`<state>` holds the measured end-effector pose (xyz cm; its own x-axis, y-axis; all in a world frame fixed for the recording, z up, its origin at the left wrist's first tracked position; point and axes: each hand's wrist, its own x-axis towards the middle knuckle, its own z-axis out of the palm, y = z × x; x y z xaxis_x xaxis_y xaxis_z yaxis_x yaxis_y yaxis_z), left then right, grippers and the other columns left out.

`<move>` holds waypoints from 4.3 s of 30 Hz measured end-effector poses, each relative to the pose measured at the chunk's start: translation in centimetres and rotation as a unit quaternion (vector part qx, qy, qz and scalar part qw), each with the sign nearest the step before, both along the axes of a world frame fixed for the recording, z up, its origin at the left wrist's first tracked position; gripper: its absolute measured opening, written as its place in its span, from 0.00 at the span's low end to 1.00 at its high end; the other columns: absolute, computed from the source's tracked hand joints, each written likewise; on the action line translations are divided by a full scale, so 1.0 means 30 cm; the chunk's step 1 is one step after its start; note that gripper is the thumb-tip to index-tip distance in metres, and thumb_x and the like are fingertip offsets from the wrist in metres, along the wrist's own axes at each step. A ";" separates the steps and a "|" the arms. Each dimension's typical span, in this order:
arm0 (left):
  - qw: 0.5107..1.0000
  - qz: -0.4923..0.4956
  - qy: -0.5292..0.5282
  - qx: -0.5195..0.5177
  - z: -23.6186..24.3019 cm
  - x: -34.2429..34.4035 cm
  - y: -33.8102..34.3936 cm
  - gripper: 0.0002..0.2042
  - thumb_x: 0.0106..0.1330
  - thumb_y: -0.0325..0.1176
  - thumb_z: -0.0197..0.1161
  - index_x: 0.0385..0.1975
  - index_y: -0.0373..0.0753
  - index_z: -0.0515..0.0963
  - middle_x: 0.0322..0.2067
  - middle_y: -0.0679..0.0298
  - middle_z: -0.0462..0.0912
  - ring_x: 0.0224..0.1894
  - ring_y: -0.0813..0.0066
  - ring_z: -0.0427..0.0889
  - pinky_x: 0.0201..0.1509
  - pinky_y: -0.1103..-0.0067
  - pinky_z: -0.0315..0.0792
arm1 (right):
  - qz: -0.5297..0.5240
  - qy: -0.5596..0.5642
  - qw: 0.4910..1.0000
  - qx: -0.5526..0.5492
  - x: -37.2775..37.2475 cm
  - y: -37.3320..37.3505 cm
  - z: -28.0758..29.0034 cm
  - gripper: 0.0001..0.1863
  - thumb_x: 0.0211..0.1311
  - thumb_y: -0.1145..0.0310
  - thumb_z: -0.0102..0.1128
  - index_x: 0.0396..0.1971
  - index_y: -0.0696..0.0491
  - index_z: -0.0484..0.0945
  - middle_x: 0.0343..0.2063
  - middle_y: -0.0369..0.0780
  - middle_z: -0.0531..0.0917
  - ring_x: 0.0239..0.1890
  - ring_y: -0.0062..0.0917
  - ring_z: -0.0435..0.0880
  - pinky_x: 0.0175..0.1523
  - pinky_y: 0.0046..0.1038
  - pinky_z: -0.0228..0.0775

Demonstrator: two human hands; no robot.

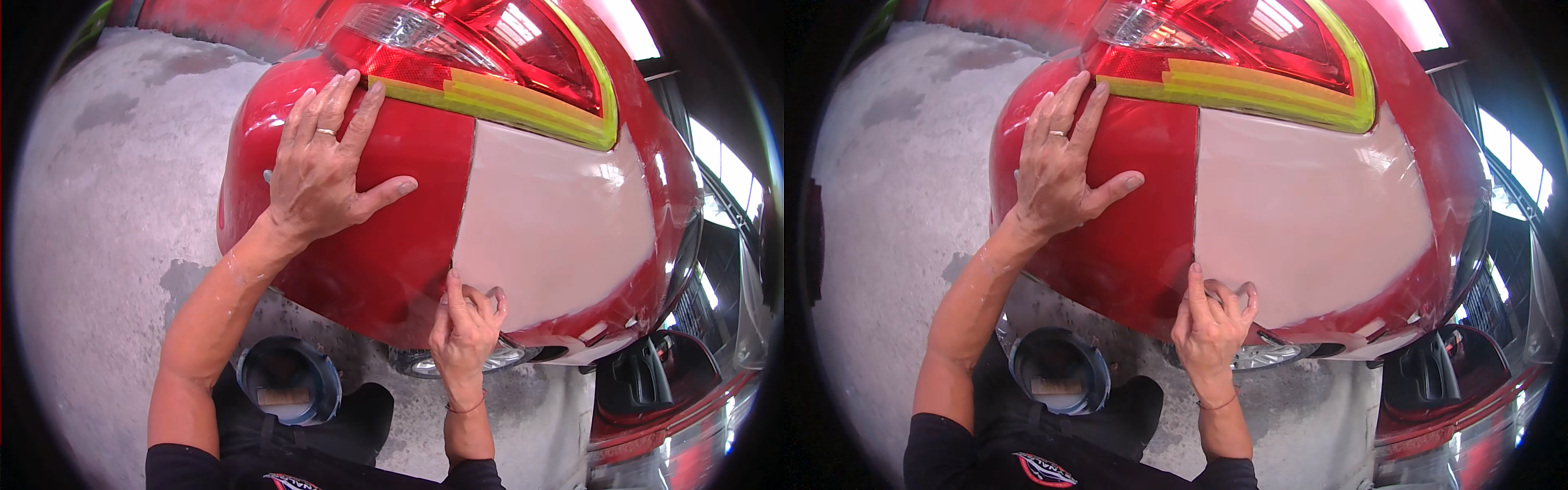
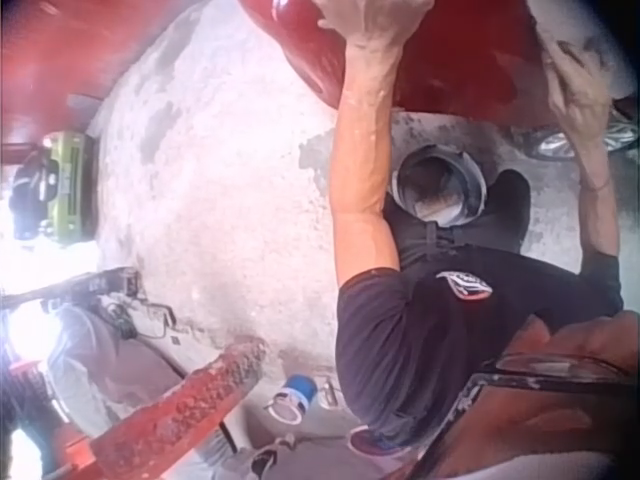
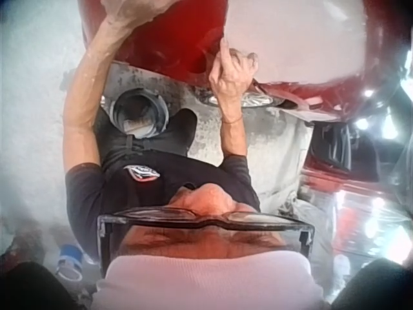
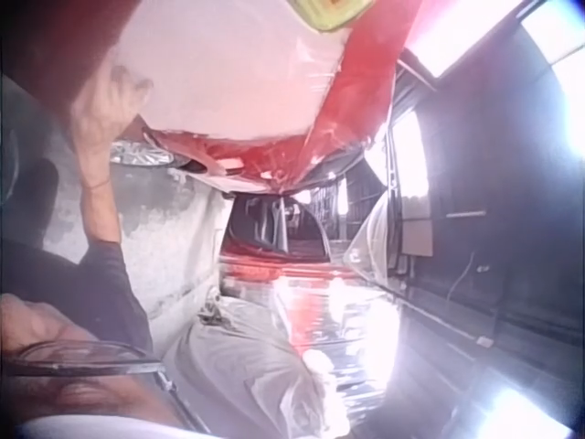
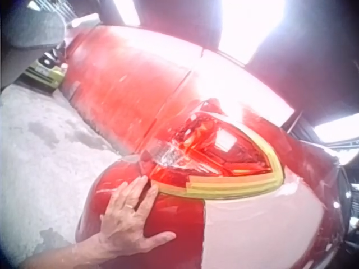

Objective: Trimming excess putty from a car's rear panel and cleaning the area with a wet sponge.

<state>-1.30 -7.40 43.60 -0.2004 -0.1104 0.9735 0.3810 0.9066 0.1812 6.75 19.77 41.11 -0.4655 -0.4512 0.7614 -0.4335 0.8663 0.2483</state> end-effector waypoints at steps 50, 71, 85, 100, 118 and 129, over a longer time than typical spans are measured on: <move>1.000 0.008 -0.001 -0.003 -0.003 -0.006 -0.001 0.49 0.59 0.68 0.67 0.74 0.37 0.65 0.71 0.45 0.65 0.71 0.46 0.67 0.76 0.54 0.58 | 0.033 0.008 0.999 -0.022 -0.023 0.017 -0.034 0.31 0.53 0.80 0.66 0.61 0.51 0.82 0.17 0.33 0.77 0.44 0.28 0.84 0.75 0.60 0.53; 0.999 0.027 -0.018 -0.015 0.007 0.001 0.000 0.49 0.61 0.68 0.65 0.74 0.36 0.64 0.72 0.45 0.64 0.72 0.45 0.66 0.76 0.53 0.57 | 0.059 -0.060 0.996 0.017 0.045 0.116 -0.027 0.33 0.48 0.82 0.64 0.61 0.56 0.81 0.22 0.36 0.78 0.43 0.30 0.83 0.74 0.62 0.57; 1.000 0.018 -0.010 -0.010 -0.001 0.003 -0.003 0.49 0.61 0.67 0.66 0.74 0.36 0.64 0.72 0.45 0.64 0.72 0.47 0.65 0.77 0.53 0.56 | 0.074 0.013 0.997 0.017 -0.024 0.058 0.012 0.30 0.53 0.79 0.66 0.60 0.51 0.82 0.19 0.35 0.76 0.43 0.29 0.84 0.70 0.58 0.60; 1.000 0.011 -0.004 -0.007 0.001 0.000 0.000 0.49 0.59 0.66 0.68 0.74 0.37 0.64 0.72 0.46 0.65 0.72 0.47 0.67 0.76 0.54 0.58 | 0.029 0.002 0.999 0.044 -0.014 0.082 -0.044 0.32 0.50 0.79 0.66 0.61 0.54 0.81 0.21 0.36 0.76 0.43 0.30 0.83 0.73 0.64 0.57; 1.000 0.022 -0.013 -0.009 0.004 0.004 0.007 0.49 0.60 0.66 0.67 0.74 0.36 0.64 0.72 0.45 0.65 0.72 0.46 0.66 0.76 0.53 0.57 | 0.086 0.012 0.996 0.011 -0.021 0.085 -0.006 0.31 0.51 0.80 0.67 0.60 0.53 0.82 0.22 0.35 0.79 0.44 0.29 0.84 0.70 0.59 0.63; 1.000 0.007 -0.001 0.001 -0.002 -0.004 0.001 0.50 0.58 0.66 0.68 0.74 0.37 0.64 0.72 0.45 0.65 0.72 0.46 0.66 0.76 0.53 0.58 | 0.040 0.039 0.998 0.038 -0.039 0.049 0.003 0.32 0.50 0.79 0.66 0.60 0.51 0.83 0.17 0.35 0.74 0.40 0.28 0.83 0.67 0.53 0.62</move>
